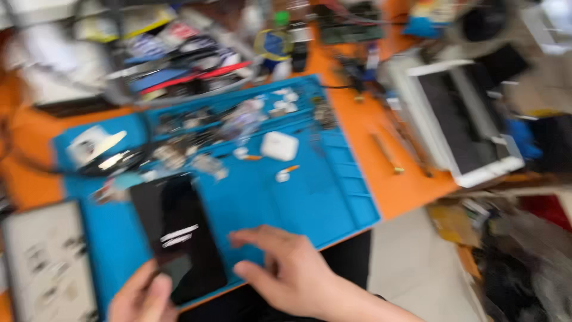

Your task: The person repairs a disassembled smartphone by reconnecting internal ribbon cables and using a screwdriver to secure components. They test the device by turning it on and interacting with the touchscreen, then continue working on the internal assembly.

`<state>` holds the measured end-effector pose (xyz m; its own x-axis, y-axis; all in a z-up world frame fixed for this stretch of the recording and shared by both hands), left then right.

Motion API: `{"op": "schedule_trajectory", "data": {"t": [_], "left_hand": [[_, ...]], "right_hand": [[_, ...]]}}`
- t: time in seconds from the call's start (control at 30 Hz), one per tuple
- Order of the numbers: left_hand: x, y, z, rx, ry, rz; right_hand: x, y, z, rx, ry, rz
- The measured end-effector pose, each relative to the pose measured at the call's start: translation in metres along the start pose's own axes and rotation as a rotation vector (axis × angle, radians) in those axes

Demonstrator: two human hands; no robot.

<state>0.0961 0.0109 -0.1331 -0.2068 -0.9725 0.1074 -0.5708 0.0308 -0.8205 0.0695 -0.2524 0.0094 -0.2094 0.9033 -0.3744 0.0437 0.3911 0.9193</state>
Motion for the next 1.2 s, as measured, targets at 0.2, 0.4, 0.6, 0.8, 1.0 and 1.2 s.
{"op": "schedule_trajectory", "data": {"t": [0.2, 0.4, 0.6, 0.8, 1.0, 1.2], "left_hand": [[0.053, -0.087, -0.017, 0.413, 0.444, 0.017], [0.056, -0.089, -0.022, 0.285, 0.568, -0.019], [0.063, -0.084, -0.023, 0.245, 0.652, 0.029], [0.065, -0.097, -0.025, 0.374, 0.589, 0.208], [0.065, -0.099, -0.026, 0.422, 0.571, 0.214], [0.045, -0.113, -0.046, 0.692, 0.243, -0.071]], "right_hand": [[0.035, -0.084, 0.004, 0.379, -0.089, 0.19], [0.033, -0.098, -0.007, 0.492, -0.176, 0.327], [0.026, -0.087, 0.004, 0.337, -0.087, 0.331], [0.021, -0.071, 0.011, 0.199, -0.064, 0.307], [0.018, -0.08, 0.0, 0.205, -0.13, 0.264], [-0.007, 0.0, -0.025, 0.17, -0.5, -0.553]]}}
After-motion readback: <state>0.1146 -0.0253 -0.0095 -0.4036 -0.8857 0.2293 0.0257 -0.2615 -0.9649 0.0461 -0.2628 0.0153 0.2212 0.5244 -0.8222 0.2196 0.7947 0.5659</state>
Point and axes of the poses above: each hand's wrist, its own z-axis towards the middle knuckle, its own x-axis out of the palm, y = z × x, the point moved 9 cm from there along z, towards the middle knuckle, and after that the axes turned 12 degrees about y, right-handed, at the moved point
